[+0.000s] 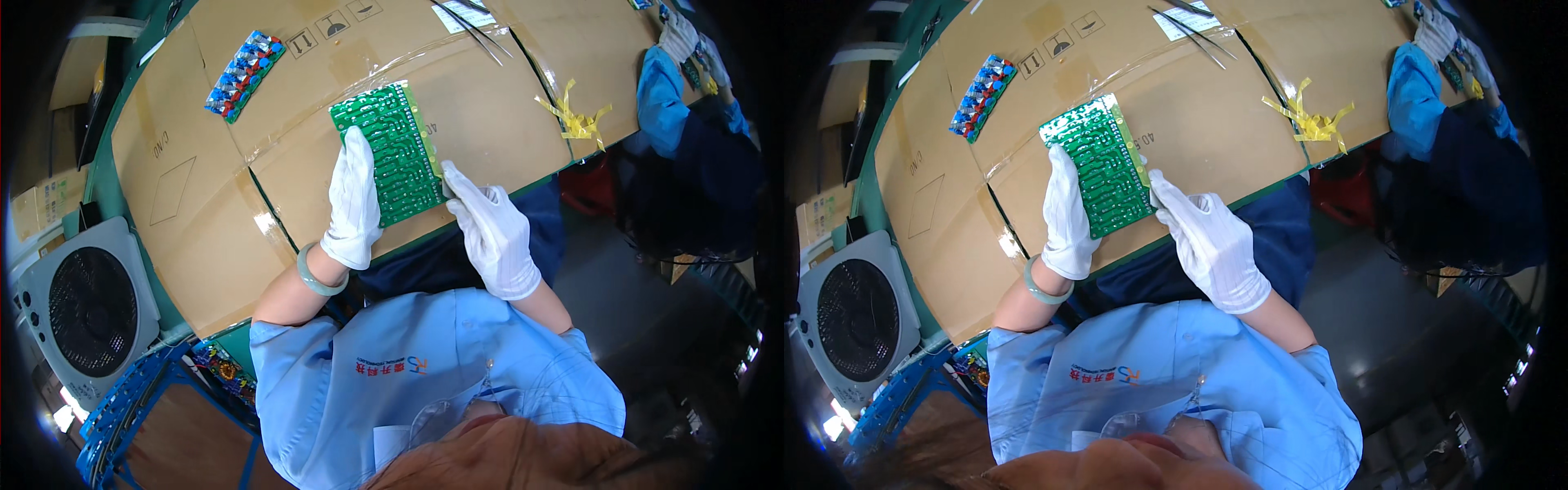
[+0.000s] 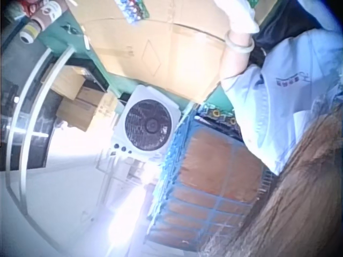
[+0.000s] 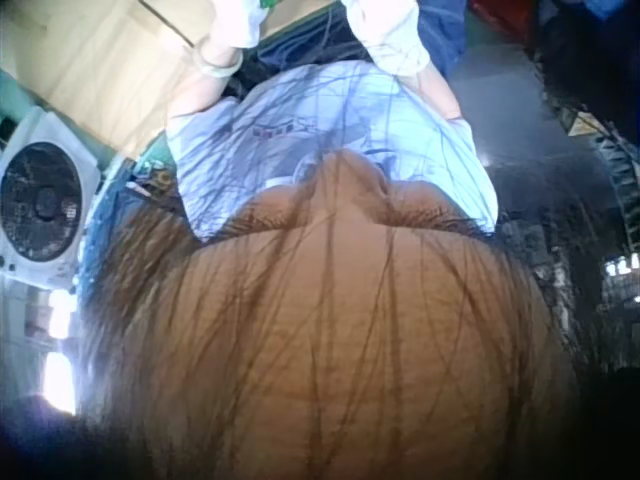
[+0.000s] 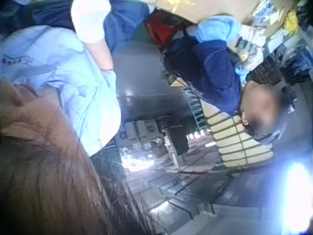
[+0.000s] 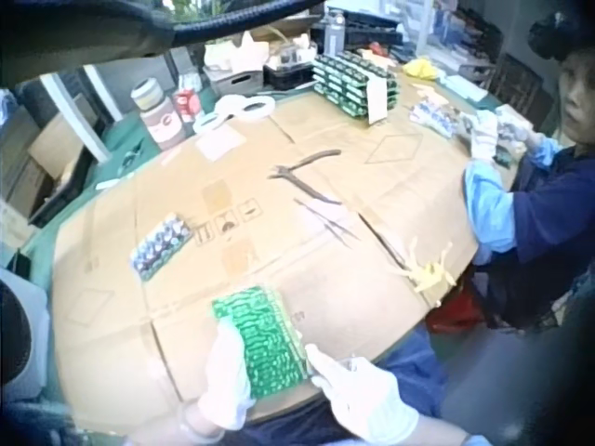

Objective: The person repeatedly picks up green circuit boards, flips them over, and scrapes the soldered side with a small metal tool. They handle the boards one at a time, inspecting both sides and placing them back on the table.

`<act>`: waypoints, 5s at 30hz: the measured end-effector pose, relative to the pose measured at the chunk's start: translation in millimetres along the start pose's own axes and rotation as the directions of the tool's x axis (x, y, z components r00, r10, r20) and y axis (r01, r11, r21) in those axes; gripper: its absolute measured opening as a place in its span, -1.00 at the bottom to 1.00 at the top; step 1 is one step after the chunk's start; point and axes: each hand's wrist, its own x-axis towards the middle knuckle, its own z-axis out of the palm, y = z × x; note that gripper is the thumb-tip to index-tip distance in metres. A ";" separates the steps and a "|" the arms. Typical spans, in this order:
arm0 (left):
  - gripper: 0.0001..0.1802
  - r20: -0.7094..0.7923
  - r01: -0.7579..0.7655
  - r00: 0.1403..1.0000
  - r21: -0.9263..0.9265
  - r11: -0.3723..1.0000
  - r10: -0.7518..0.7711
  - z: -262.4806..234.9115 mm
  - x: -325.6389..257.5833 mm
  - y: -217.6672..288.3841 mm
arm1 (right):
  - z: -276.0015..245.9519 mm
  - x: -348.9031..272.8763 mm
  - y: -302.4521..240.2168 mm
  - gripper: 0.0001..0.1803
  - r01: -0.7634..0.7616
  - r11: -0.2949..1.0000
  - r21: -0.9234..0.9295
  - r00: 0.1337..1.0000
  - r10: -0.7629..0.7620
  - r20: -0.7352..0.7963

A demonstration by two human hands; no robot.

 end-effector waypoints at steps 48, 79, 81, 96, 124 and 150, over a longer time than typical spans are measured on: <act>0.07 0.299 0.189 0.940 -0.055 0.980 -0.164 6.8 -6.3 16.2 | -48.7 8.6 18.0 -0.71 -0.531 0.697 0.482 0.847 0.415 0.333; 0.11 0.860 -0.895 0.432 0.446 0.008 0.271 21.2 -18.8 18.4 | -29.7 -13.2 -0.1 -0.08 -0.503 0.028 0.864 0.712 0.580 0.396; 0.21 0.834 -0.869 0.493 0.487 0.090 0.245 20.2 -17.9 18.7 | -33.4 -17.0 1.1 -0.12 -0.526 -0.003 0.850 0.649 0.645 0.404; 0.15 0.683 -0.739 0.674 0.630 0.241 0.281 4.6 2.9 21.3 | -48.2 -11.1 20.3 -0.26 -0.435 0.143 0.889 0.732 0.631 0.257; -0.18 0.663 -0.706 0.701 0.697 0.124 0.262 16.6 -3.7 26.1 | -90.6 40.4 100.0 -0.44 -0.016 0.234 0.972 0.581 0.794 -0.181; -0.22 0.700 -0.747 0.654 0.657 0.102 0.286 10.8 -6.8 26.8 | -122.6 131.9 172.5 -0.49 -0.363 0.690 -0.627 0.932 0.277 -0.234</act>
